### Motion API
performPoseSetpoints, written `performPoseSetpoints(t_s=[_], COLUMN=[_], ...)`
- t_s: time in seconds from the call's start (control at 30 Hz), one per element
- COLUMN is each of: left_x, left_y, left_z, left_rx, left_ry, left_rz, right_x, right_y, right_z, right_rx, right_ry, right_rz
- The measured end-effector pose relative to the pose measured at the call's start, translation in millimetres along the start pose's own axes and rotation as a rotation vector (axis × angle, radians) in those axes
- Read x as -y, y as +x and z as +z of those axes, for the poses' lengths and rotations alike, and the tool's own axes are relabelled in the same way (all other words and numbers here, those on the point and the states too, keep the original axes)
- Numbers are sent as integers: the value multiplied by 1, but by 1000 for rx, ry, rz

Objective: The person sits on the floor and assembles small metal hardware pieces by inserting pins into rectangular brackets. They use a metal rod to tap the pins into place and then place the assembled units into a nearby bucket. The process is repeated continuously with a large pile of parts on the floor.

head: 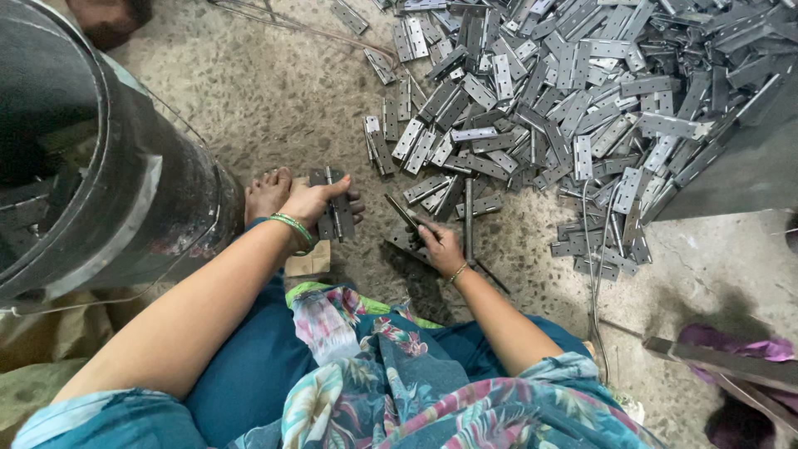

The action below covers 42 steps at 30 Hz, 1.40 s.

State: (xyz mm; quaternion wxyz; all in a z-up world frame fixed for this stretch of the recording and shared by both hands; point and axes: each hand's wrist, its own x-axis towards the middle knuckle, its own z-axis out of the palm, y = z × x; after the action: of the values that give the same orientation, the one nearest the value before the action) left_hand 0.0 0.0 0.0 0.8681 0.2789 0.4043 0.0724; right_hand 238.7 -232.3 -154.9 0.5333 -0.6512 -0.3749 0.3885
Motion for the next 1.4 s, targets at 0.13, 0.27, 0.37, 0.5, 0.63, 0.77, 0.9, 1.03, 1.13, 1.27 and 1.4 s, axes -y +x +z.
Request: performPoseSetpoints(t_s=[0.13,0.27,0.37,0.5,0.63,0.77,0.9,1.03,1.13,1.27,1.4], left_x=[-8,-7,-6,-2,-1,0,-2,1,-5,1,8], left_y=[-26,-32,-26,-22,-20,-18,-20,-28,-32,-31,-23], left_z=[26,28,28,29,24,26,35,43,52,58,70], left_rx=[-97,-112,-68,-93,-135,-146,-175,-205,-221,-244,-255], left_ry=[88,90,65,102,124,123,227,315,367,415,355], left_rz=[90,76,71,65,49,63,60,18,32,43,210], right_x=[-37,-48,-42,-31,-24,-25,-25,-30,-13,39,107], right_y=[10,11,13,13,11,13,15,8,12,-3,-24], right_z=[-7,-14,-13,-8,-11,-8,-12,-15,-11,1,30], right_rx=[-75,-43,-90,-143,-52,-131,-93,-80,-127,-49,-66], right_ry=[-532,-279,-222,-455,-131,-117,78,9,-205,259,491], right_rz=[81,11,-91,-3,-27,25,162,137,156,176,72])
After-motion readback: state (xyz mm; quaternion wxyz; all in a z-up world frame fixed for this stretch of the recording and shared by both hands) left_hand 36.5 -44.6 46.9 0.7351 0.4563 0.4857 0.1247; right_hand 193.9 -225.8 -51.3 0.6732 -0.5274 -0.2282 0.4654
